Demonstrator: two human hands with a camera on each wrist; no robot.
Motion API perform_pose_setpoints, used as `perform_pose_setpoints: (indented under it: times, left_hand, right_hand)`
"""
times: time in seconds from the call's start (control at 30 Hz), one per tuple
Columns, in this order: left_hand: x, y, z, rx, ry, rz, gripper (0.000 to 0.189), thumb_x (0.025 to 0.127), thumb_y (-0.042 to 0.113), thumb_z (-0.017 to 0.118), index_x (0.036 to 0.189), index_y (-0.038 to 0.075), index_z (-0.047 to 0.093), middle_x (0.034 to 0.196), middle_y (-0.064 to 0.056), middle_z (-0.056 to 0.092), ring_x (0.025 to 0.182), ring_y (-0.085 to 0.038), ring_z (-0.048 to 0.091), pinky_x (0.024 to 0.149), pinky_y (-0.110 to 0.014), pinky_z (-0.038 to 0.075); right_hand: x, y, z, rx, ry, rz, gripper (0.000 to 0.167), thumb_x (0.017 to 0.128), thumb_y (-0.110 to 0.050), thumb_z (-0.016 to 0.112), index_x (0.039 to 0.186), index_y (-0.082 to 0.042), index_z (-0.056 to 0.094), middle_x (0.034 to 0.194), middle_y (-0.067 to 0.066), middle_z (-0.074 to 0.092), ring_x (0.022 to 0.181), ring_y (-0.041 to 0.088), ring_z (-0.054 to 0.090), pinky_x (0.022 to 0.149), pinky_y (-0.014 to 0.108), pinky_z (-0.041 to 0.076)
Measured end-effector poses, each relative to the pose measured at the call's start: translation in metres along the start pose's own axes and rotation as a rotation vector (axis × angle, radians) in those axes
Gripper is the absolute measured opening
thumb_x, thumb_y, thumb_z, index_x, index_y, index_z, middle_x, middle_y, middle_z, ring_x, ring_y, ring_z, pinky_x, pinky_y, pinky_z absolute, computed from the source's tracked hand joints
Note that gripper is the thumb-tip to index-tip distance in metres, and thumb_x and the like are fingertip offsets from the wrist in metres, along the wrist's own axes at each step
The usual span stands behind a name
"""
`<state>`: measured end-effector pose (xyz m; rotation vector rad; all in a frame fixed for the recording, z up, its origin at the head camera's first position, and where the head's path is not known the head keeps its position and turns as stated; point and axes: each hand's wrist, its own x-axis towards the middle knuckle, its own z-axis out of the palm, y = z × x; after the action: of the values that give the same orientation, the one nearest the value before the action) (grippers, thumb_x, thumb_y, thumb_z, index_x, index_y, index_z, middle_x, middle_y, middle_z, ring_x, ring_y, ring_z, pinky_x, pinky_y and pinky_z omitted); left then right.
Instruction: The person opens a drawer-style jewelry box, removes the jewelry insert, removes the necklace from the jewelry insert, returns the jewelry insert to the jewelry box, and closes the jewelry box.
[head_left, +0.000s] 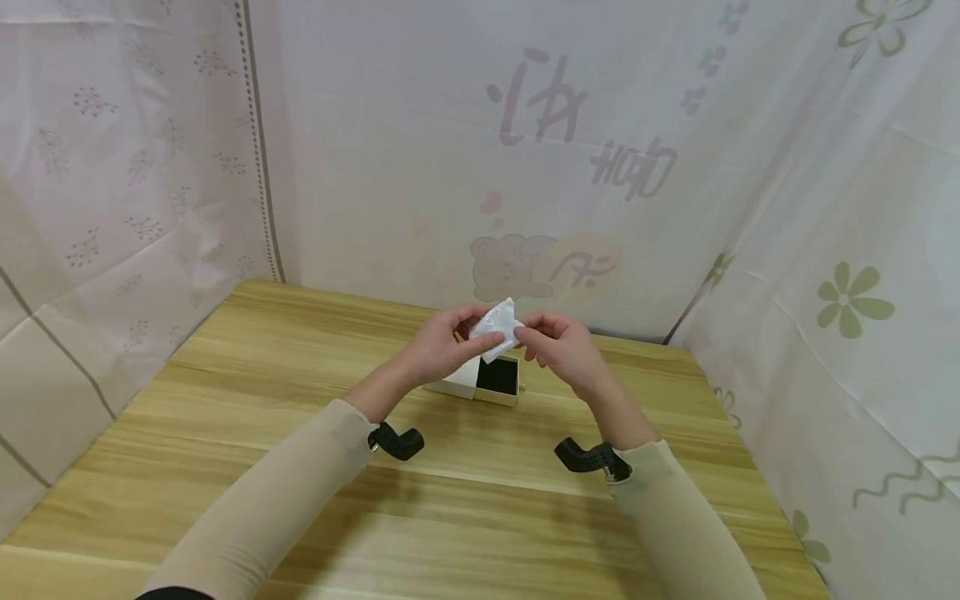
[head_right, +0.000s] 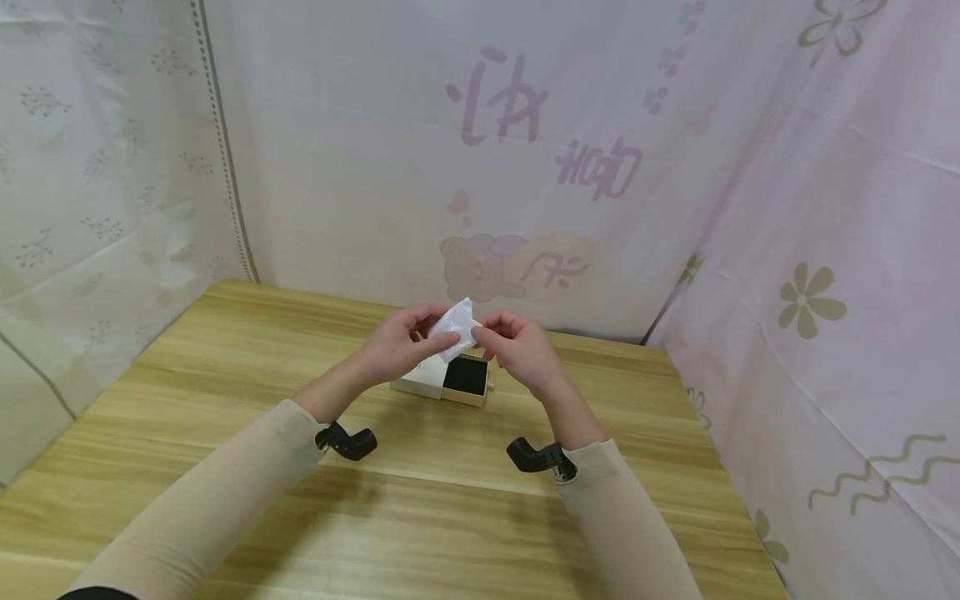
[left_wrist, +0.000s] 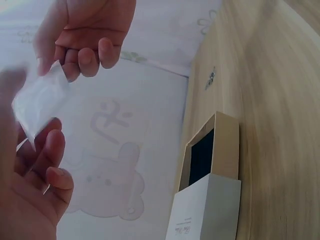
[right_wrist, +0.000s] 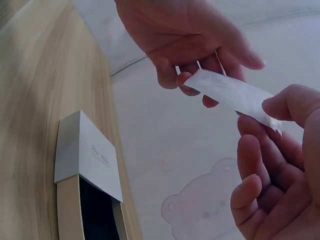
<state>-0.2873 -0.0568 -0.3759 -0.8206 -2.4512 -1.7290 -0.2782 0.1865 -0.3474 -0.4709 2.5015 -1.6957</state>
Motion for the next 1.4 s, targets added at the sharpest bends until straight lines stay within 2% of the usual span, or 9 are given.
perform_pose_setpoints:
  times: [0.13, 0.23, 0.43, 0.67, 0.77, 0.87, 1.0, 1.1, 1.4]
  left_hand:
    - [0.0, 0.0, 0.0, -0.037, 0.039, -0.013, 0.031, 0.113, 0.032, 0.064, 0.129, 0.008, 0.076, 0.112, -0.009, 0.076, 0.095, -0.021, 0.065, 0.079, -0.031, 0.054]
    - [0.001, 0.0, 0.0, -0.083, 0.064, -0.027, 0.028, 0.113, 0.028, 0.064, 0.126, 0.006, 0.076, 0.113, -0.011, 0.076, 0.094, -0.021, 0.067, 0.081, -0.03, 0.056]
    - [0.002, 0.0, -0.002, -0.169, 0.074, -0.068, 0.021, 0.11, 0.024, 0.068, 0.119, 0.005, 0.075, 0.098, -0.005, 0.073, 0.084, -0.019, 0.065, 0.07, -0.028, 0.051]
    - [0.0, 0.0, -0.002, -0.164, 0.067, -0.076, 0.016, 0.107, 0.022, 0.074, 0.109, 0.006, 0.075, 0.088, -0.002, 0.07, 0.082, -0.022, 0.063, 0.062, -0.026, 0.046]
    - [0.0, 0.0, -0.001, -0.192, 0.07, -0.065, 0.015, 0.107, 0.021, 0.074, 0.107, 0.006, 0.074, 0.087, -0.001, 0.069, 0.084, -0.024, 0.063, 0.066, -0.026, 0.046]
    - [0.001, 0.0, 0.0, -0.218, 0.077, -0.05, 0.014, 0.107, 0.018, 0.074, 0.105, 0.005, 0.073, 0.087, -0.001, 0.069, 0.083, -0.021, 0.064, 0.07, -0.027, 0.049]
    - [0.002, 0.0, 0.002, -0.223, 0.079, -0.042, 0.013, 0.106, 0.017, 0.073, 0.103, 0.004, 0.073, 0.088, 0.0, 0.069, 0.082, -0.016, 0.063, 0.076, -0.026, 0.052]
    - [0.002, 0.001, 0.003, -0.224, 0.079, -0.042, 0.011, 0.106, 0.016, 0.073, 0.103, 0.006, 0.073, 0.087, 0.002, 0.067, 0.083, -0.019, 0.061, 0.076, -0.027, 0.051]
    - [0.001, 0.007, 0.003, -0.185, 0.053, -0.031, 0.012, 0.107, 0.017, 0.072, 0.104, 0.006, 0.073, 0.088, 0.0, 0.068, 0.082, -0.018, 0.061, 0.076, -0.027, 0.052]
  right_hand:
    - [-0.002, -0.004, 0.002, 0.016, 0.027, 0.0, 0.023, 0.108, -0.024, 0.071, 0.114, -0.003, 0.071, 0.083, -0.006, 0.065, 0.073, 0.013, 0.057, 0.064, 0.023, 0.046]
    - [-0.002, -0.004, 0.002, 0.017, 0.036, -0.003, 0.022, 0.107, -0.024, 0.072, 0.112, -0.002, 0.071, 0.081, -0.004, 0.06, 0.073, 0.013, 0.054, 0.064, 0.023, 0.046]
    - [-0.001, -0.004, 0.006, 0.019, 0.045, -0.011, 0.022, 0.107, -0.025, 0.072, 0.109, -0.003, 0.072, 0.078, -0.006, 0.057, 0.072, 0.012, 0.051, 0.063, 0.023, 0.045]
    - [-0.001, -0.007, 0.009, 0.015, 0.048, -0.021, 0.023, 0.107, -0.024, 0.072, 0.112, -0.002, 0.073, 0.082, -0.006, 0.059, 0.074, 0.013, 0.052, 0.064, 0.024, 0.045]
    - [-0.001, -0.009, 0.011, 0.012, 0.04, -0.027, 0.023, 0.106, -0.024, 0.074, 0.113, -0.002, 0.075, 0.082, -0.007, 0.058, 0.073, 0.013, 0.051, 0.064, 0.025, 0.044]
    - [-0.001, -0.011, 0.013, 0.008, 0.035, -0.036, 0.023, 0.105, -0.023, 0.075, 0.114, -0.001, 0.076, 0.079, -0.007, 0.055, 0.071, 0.012, 0.05, 0.063, 0.025, 0.043]
    - [0.0, -0.012, 0.014, 0.006, 0.04, -0.04, 0.024, 0.105, -0.021, 0.075, 0.114, 0.001, 0.076, 0.075, -0.007, 0.053, 0.07, 0.011, 0.049, 0.061, 0.025, 0.04]
    - [0.001, -0.012, 0.015, -0.01, 0.04, -0.045, 0.024, 0.106, -0.022, 0.075, 0.114, 0.001, 0.077, 0.073, -0.007, 0.051, 0.068, 0.011, 0.047, 0.059, 0.024, 0.038]
    - [0.0, -0.014, 0.015, -0.045, 0.019, -0.088, 0.024, 0.108, -0.018, 0.071, 0.112, 0.005, 0.076, 0.088, -0.003, 0.069, 0.081, 0.015, 0.057, 0.07, 0.023, 0.049]
